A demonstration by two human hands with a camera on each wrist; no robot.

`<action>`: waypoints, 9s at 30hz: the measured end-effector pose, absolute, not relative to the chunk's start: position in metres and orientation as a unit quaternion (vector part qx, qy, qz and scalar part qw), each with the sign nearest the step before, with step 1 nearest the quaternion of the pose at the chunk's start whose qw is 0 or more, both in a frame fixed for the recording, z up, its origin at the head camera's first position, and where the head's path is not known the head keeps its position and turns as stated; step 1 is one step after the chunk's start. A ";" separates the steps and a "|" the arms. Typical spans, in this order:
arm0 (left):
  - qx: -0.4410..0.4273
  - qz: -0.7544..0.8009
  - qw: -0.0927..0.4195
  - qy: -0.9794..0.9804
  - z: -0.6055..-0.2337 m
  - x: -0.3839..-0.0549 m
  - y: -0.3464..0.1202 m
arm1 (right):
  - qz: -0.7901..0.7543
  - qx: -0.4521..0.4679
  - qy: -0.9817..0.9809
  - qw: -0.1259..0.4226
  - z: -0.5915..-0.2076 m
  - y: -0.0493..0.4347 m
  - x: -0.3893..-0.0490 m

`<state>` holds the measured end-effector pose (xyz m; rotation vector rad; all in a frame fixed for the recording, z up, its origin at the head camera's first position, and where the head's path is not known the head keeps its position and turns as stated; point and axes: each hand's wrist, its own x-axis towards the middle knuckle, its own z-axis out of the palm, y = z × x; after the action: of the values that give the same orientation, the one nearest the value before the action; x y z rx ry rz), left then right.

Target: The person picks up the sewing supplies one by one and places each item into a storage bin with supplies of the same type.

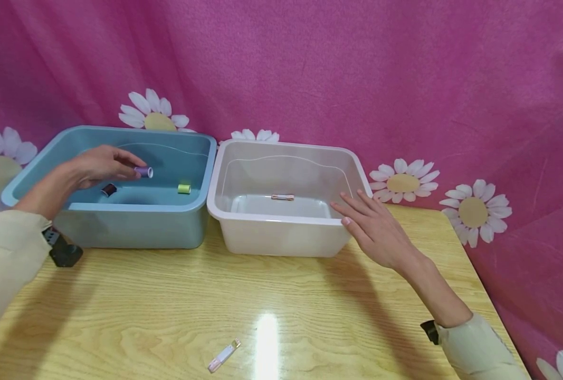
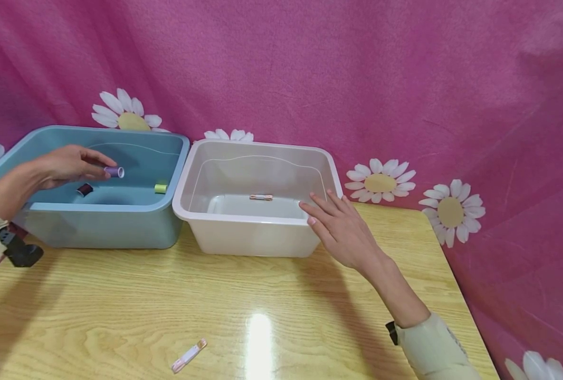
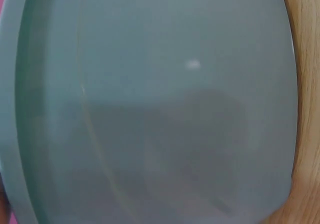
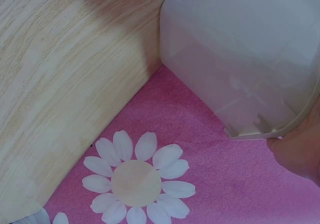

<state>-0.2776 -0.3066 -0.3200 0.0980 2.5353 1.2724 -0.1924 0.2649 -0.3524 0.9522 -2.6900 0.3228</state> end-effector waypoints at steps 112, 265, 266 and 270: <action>0.081 0.383 0.143 0.909 -0.330 -0.275 -0.303 | 0.114 0.333 -0.925 0.142 -0.353 0.265 -0.191; 0.107 0.119 -0.084 0.984 -0.350 -0.137 -0.282 | 0.338 0.470 -0.798 0.167 -0.389 0.186 -0.136; 0.107 0.119 -0.084 0.984 -0.350 -0.137 -0.282 | 0.346 0.460 -0.804 0.150 -0.391 0.184 -0.135; 0.108 0.120 -0.089 0.983 -0.350 -0.136 -0.283 | 0.376 0.423 -0.821 0.075 -0.399 0.179 -0.129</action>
<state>-0.1362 -0.2831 -0.3503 0.3595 3.2766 0.3992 -0.1290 0.1786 -0.3989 1.2677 -2.4640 1.1270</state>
